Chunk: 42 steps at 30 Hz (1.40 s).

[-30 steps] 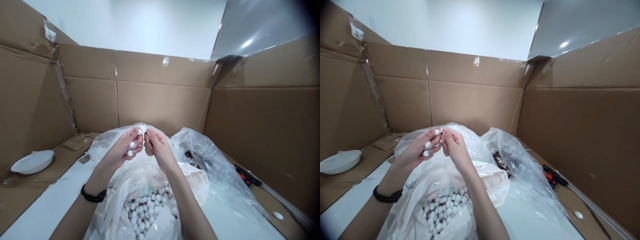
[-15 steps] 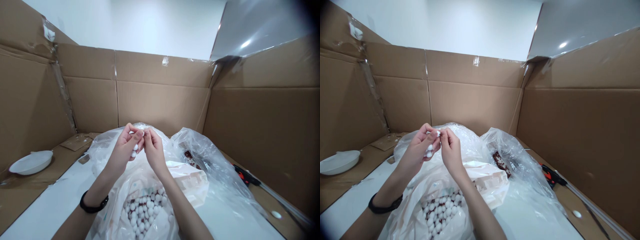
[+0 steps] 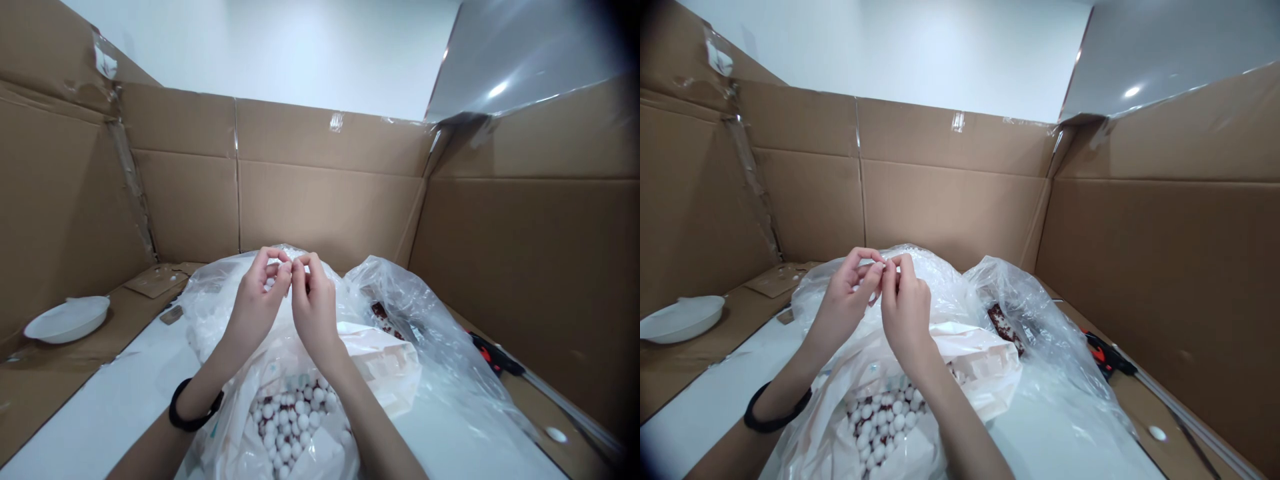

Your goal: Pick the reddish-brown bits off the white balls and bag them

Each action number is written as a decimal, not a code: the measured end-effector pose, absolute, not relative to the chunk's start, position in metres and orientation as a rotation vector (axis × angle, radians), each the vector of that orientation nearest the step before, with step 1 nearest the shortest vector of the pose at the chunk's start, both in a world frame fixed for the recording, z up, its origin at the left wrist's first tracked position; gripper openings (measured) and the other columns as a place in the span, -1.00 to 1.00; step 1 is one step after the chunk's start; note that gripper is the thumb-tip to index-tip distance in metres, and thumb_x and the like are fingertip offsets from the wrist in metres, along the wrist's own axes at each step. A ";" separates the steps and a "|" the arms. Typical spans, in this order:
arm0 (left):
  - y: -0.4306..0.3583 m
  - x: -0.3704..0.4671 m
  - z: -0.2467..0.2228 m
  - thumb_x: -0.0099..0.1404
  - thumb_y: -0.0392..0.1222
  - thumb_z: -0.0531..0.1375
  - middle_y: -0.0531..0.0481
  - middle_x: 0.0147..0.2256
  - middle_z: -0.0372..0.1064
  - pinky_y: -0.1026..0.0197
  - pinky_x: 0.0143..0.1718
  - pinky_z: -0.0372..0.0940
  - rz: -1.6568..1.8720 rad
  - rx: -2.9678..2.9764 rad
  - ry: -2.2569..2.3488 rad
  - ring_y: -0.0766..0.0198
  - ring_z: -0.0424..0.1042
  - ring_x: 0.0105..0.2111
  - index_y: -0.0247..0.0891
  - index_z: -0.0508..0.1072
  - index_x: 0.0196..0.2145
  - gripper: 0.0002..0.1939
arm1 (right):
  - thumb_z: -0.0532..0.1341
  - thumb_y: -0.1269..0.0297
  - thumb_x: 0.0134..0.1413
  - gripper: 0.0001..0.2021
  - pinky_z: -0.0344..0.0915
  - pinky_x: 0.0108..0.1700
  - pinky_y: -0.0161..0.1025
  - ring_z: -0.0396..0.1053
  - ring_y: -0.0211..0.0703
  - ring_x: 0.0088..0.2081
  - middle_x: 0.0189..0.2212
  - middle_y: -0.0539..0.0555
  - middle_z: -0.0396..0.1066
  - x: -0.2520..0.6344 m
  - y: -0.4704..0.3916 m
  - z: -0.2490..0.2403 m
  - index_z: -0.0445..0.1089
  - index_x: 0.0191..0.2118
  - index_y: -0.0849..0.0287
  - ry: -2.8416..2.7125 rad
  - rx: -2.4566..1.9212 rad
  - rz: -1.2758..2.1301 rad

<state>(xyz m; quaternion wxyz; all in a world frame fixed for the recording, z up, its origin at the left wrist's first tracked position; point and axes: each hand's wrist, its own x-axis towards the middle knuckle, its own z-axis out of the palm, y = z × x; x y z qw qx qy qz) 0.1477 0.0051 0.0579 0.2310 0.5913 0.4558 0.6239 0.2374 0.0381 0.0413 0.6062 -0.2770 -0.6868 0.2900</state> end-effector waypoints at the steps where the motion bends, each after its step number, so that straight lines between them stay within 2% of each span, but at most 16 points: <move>1: 0.005 0.148 0.059 0.32 -0.08 0.05 0.16 -0.56 0.22 0.43 -0.66 0.02 1.702 1.596 1.229 0.44 0.18 -0.61 -0.16 0.23 -0.30 -0.87 | -0.05 0.17 0.27 -0.80 0.09 -0.50 -0.32 0.27 -0.27 -0.58 -0.57 -0.07 0.30 0.237 0.037 0.041 0.17 -0.37 0.08 -1.592 -0.638 0.664; 4: 0.002 0.146 0.062 0.31 -0.03 0.06 0.21 -0.62 0.09 0.47 -0.73 -0.11 1.670 1.478 1.185 0.46 0.08 -0.67 -0.13 0.20 -0.30 -0.85 | -0.07 0.14 0.28 -0.79 0.14 -0.48 -0.31 0.31 -0.25 -0.56 -0.60 -0.08 0.30 0.238 0.035 0.043 0.17 -0.34 0.07 -1.619 -0.588 0.735; 7: 0.001 0.143 0.064 0.29 -0.02 0.08 0.21 -0.62 0.10 0.50 -0.75 -0.17 1.632 1.424 1.191 0.46 0.06 -0.67 -0.10 0.20 -0.27 -0.85 | -0.02 0.11 0.25 -0.82 0.21 -0.46 -0.30 0.37 -0.23 -0.53 -0.60 -0.09 0.33 0.240 0.035 0.045 0.17 -0.30 0.06 -1.642 -0.501 0.912; 11: 0.002 0.138 0.065 0.28 -0.02 0.12 0.22 -0.63 0.09 0.52 -0.75 -0.19 1.574 1.402 1.146 0.46 0.03 -0.68 -0.08 0.18 -0.27 -0.83 | 0.06 0.07 0.20 -0.83 0.25 -0.48 -0.30 0.37 -0.24 -0.60 -0.63 -0.15 0.31 0.244 0.038 0.047 0.12 -0.27 0.04 -1.581 -0.381 1.127; 16: 0.001 0.134 0.065 0.29 0.04 0.10 0.21 -0.62 0.07 0.53 -0.75 -0.20 1.467 1.451 1.087 0.47 0.03 -0.67 -0.10 0.20 -0.29 -0.80 | 0.07 0.10 0.21 -0.82 0.21 -0.44 -0.30 0.36 -0.23 -0.55 -0.61 -0.10 0.36 0.255 0.044 0.051 0.16 -0.34 0.07 -1.741 -0.372 0.941; 19: -0.001 0.133 0.066 0.29 0.06 0.11 0.20 -0.62 0.06 0.53 -0.76 -0.24 1.395 1.453 1.039 0.48 0.02 -0.67 -0.12 0.22 -0.29 -0.77 | 0.05 0.12 0.23 -0.78 0.11 -0.48 -0.33 0.24 -0.31 -0.58 -0.61 -0.09 0.30 0.262 0.044 0.053 0.23 -0.38 0.10 -1.806 -0.344 0.877; 23: -0.004 0.136 0.067 0.31 0.06 0.10 0.20 -0.65 -0.01 0.52 -0.79 -0.25 1.376 1.345 0.781 0.49 -0.05 -0.70 -0.16 0.23 -0.33 -0.76 | 0.04 0.10 0.24 -0.73 -0.11 -0.59 -0.35 -0.14 -0.37 -0.69 -0.73 -0.19 -0.04 0.265 0.043 0.055 0.16 -0.45 0.10 -1.621 -0.144 1.191; 26: -0.006 0.137 0.067 0.32 0.01 0.09 0.20 -0.64 -0.02 0.53 -0.81 -0.24 1.364 1.269 0.678 0.51 -0.09 -0.71 -0.19 0.25 -0.37 -0.76 | 0.04 0.11 0.24 -0.71 -0.18 -0.61 -0.34 -0.25 -0.37 -0.69 -0.75 -0.20 -0.11 0.264 0.039 0.055 0.14 -0.48 0.10 -1.565 -0.099 1.299; 34: -0.007 0.138 0.067 0.27 -0.05 0.17 0.20 -0.66 0.03 0.57 -0.80 -0.19 1.423 1.274 0.638 0.51 -0.01 -0.71 -0.19 0.22 -0.40 -0.77 | 0.03 0.11 0.25 -0.72 -0.04 -0.60 -0.36 -0.20 -0.35 -0.69 -0.72 -0.17 0.00 0.261 0.027 0.060 0.16 -0.47 0.09 -1.595 -0.129 1.153; 38: -0.007 0.138 0.066 0.27 -0.04 0.18 0.21 -0.66 0.04 0.58 -0.80 -0.19 1.435 1.303 0.633 0.51 -0.01 -0.72 -0.18 0.19 -0.40 -0.75 | 0.05 0.11 0.24 -0.71 -0.05 -0.62 -0.39 -0.16 -0.36 -0.69 -0.72 -0.17 0.00 0.259 0.027 0.059 0.17 -0.48 0.10 -1.595 -0.126 1.115; 42: -0.008 0.138 0.065 0.28 -0.03 0.17 0.22 -0.66 0.07 0.58 -0.79 -0.18 1.487 1.355 0.662 0.51 -0.01 -0.71 -0.16 0.16 -0.40 -0.74 | 0.06 0.13 0.24 -0.73 -0.02 -0.61 -0.42 -0.01 -0.40 -0.66 -0.67 -0.13 0.17 0.257 0.029 0.058 0.18 -0.46 0.13 -1.582 -0.113 1.095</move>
